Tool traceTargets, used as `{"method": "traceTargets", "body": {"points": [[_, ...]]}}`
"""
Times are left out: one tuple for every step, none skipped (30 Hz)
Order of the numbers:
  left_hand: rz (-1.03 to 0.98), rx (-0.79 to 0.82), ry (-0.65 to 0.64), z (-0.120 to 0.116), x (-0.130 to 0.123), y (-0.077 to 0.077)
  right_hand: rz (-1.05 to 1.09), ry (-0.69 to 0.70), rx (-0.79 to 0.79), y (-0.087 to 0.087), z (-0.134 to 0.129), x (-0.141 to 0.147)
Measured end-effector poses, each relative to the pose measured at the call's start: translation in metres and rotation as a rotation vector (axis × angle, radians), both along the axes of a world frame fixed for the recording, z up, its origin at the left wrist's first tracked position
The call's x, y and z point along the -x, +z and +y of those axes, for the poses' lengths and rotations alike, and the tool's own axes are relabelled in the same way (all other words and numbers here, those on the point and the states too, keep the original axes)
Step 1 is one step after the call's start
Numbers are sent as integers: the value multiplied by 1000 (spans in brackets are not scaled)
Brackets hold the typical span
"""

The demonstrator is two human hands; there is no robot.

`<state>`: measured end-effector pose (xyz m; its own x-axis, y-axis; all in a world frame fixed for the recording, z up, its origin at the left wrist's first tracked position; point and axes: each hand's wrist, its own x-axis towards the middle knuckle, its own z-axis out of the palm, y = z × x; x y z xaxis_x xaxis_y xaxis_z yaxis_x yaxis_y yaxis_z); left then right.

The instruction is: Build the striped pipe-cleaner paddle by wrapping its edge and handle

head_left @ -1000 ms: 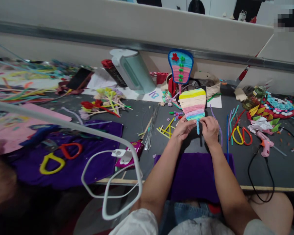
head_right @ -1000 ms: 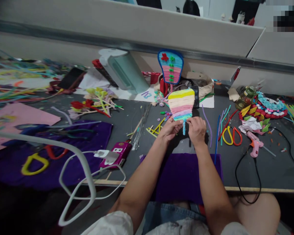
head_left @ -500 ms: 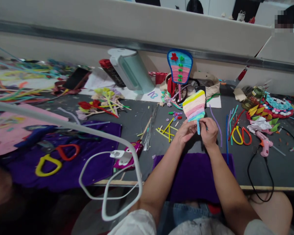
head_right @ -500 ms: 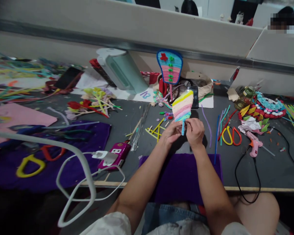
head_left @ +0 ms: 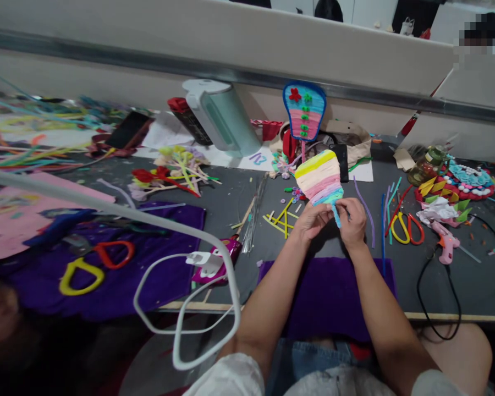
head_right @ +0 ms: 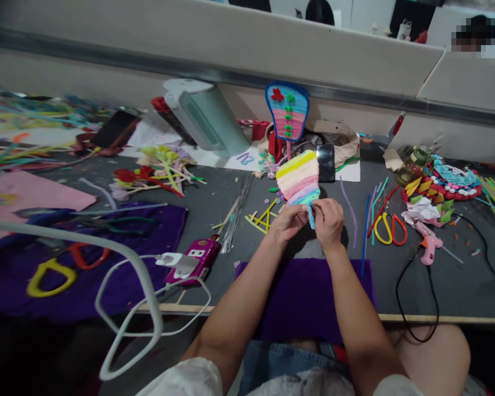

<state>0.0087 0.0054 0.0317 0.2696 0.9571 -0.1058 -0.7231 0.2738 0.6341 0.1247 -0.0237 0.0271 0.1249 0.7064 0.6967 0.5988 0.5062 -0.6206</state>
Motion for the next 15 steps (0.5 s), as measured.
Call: {"method": "traceTargets", "body": {"points": [[8,-3,2,0,0,0,11,5,9,0,0,0],[17,-4,7,0,0,1,27,11,20,0,0,1],[26,-5,14,-1,0,1,47,17,32,1,0,1],[35,-8,23,-1,0,2,72,24,43,1,0,2],[46,-10,32,-1,1,3,99,32,53,1,-1,2],[59,-13,39,-2,1,3,127,41,62,1,-1,3],[74,-17,42,-2,1,3,156,53,72,1,-1,4],[89,-22,43,-2,1,3,186,65,82,2,-1,4],[104,-27,42,-1,1,3,215,77,92,2,-1,5],[114,-35,43,-1,2,2,243,89,102,1,-1,5],[121,-44,45,-1,2,2,270,100,110,1,-1,5],[125,-53,48,0,2,1,295,109,118,1,0,5],[128,-61,52,0,2,1,316,118,128,1,0,5],[127,-70,57,1,2,0,335,125,140,1,0,5],[125,-80,62,1,2,0,353,129,156,1,1,5]]}}
